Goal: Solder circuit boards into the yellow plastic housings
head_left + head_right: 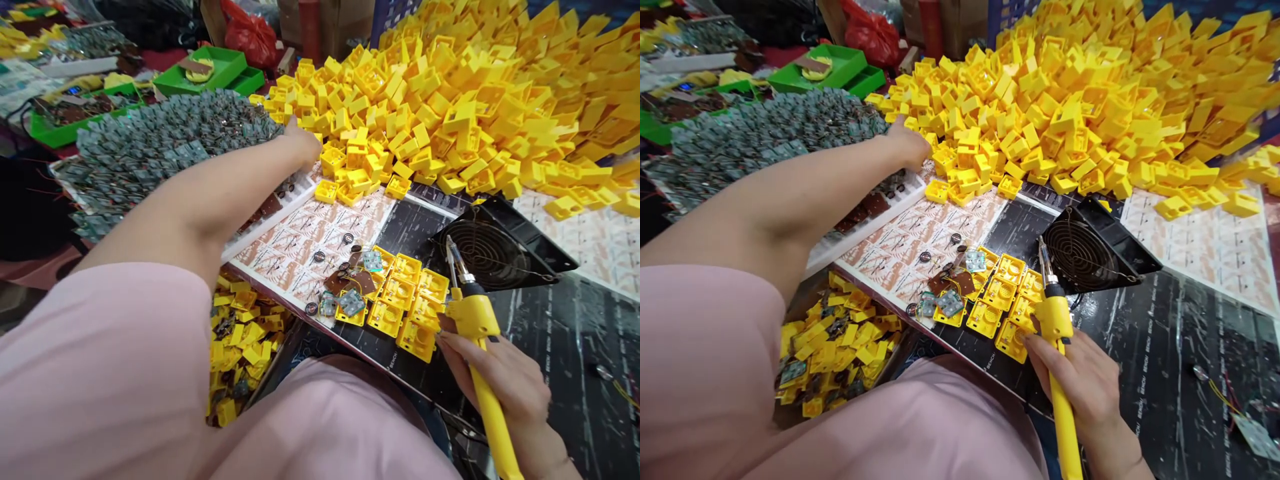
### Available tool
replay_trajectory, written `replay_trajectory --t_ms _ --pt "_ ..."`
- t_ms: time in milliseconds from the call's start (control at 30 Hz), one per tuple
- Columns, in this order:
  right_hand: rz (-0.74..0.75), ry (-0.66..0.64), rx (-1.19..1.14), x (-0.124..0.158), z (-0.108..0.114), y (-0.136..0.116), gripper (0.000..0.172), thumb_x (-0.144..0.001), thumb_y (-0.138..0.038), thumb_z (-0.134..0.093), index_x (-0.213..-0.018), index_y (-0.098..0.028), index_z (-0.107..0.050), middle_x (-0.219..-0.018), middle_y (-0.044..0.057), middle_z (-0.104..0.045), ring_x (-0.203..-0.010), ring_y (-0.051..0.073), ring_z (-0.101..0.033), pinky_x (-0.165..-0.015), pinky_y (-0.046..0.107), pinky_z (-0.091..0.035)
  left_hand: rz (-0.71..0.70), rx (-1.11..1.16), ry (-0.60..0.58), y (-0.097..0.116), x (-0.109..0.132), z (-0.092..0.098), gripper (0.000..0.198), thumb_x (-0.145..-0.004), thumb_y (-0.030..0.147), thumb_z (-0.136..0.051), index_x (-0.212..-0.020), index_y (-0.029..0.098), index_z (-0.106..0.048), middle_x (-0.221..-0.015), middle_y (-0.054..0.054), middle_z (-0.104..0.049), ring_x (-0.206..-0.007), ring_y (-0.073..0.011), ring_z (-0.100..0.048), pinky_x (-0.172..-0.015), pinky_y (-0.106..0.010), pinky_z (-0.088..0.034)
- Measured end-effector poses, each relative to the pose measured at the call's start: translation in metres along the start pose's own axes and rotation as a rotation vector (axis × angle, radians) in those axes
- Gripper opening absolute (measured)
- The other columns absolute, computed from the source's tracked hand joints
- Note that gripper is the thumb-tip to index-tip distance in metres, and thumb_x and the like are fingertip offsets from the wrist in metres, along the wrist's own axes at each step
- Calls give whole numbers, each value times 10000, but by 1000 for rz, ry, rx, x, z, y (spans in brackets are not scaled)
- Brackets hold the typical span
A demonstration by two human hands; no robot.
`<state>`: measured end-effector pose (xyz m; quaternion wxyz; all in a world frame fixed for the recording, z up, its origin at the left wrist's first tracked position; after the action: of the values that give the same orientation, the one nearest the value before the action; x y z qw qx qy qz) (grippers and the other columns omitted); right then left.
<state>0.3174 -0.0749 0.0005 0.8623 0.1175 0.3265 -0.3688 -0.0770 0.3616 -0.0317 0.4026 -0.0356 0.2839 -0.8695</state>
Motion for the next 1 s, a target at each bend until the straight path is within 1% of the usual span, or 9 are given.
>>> replay_trajectory --t_ms 167,267,400,500,600,667,767,867,1000 --pt "-69 5 -6 10 -1 -7 319 -958 18 -794 -1168 -219 -759 -696 -76 -664 -504 114 -616 -648 258 -610 306 88 -45 -19 57 62 724 -1196 677 -168 -1334 212 -706 -1045 153 -784 -915 -111 -426 -937 -393 -424" --pt "-103 23 -5 9 -2 -13 330 -952 46 -775 -1149 -218 -756 -700 -81 -654 -506 107 -613 -649 256 -588 488 439 55 -16 97 92 800 -1208 651 -27 -1387 173 -643 -1256 143 -763 -960 -45 -488 -961 -295 -491" --pt "-84 36 18 -1 -4 -18 233 -1014 -2 -741 -1102 -217 -740 -684 -81 -646 -522 98 -618 -652 237 -575 766 1075 352 -2 120 114 1012 -860 1089 -514 -1250 167 -665 -1137 54 -753 -984 -94 -511 -974 -335 -511" --pt "-78 35 27 -5 -4 -21 190 -1058 -52 -721 -1101 -236 -730 -666 -84 -648 -518 95 -605 -623 232 -554 758 1306 517 3 113 130 1101 -602 1119 -736 -1188 194 -622 -1105 49 -718 -1011 -108 -489 -1003 -329 -493" --pt "-62 35 18 -6 -2 -23 164 -1076 -81 -713 -1102 -242 -728 -711 -65 -718 -539 100 -642 -649 231 -576 698 1474 544 8 108 152 1027 -595 1020 -847 -1163 222 -538 -1148 58 -667 -1055 -105 -502 -998 -327 -527" --pt "-59 27 5 -7 -2 -24 121 -1088 -115 -713 -1102 -234 -732 -764 -42 -767 -564 102 -686 -653 221 -587 685 1604 480 20 111 170 793 -795 823 -870 -1163 227 -498 -1167 39 -664 -1087 -119 -558 -971 -336 -564" --pt "-150 20 -49 -12 -4 -27 119 -1112 -176 -692 -1187 -235 -763 -791 -23 -795 -566 124 -725 -579 221 -578 696 1844 137 59 118 192 232 -1081 357 -684 -1154 209 -521 -1117 -4 -734 -1019 -141 -673 -855 -314 -582" --pt "-276 51 -141 -24 -12 -32 196 -1113 -189 -681 -1257 -264 -791 -782 -39 -798 -540 148 -731 -515 229 -579 629 1951 -225 110 121 204 39 -1052 139 -647 -1046 175 -632 -958 -27 -762 -815 -125 -702 -665 -242 -501" --pt "-385 125 -253 -46 -30 -36 184 -1101 -281 -736 -1286 -281 -735 -1164 25 -870 -932 213 -874 -816 268 -730 272 1996 -311 163 125 214 49 -954 172 -770 -947 171 -721 -888 -22 -769 -731 -111 -697 -612 -215 -482"
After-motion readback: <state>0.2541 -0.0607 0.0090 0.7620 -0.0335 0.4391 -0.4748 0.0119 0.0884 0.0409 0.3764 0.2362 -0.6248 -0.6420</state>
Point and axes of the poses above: each hand's wrist, its own x-axis away from the middle knuckle, its own z-axis out of the back of the hand, y = z × x, the point moved 1 cm from there along -x, towards the middle knuckle
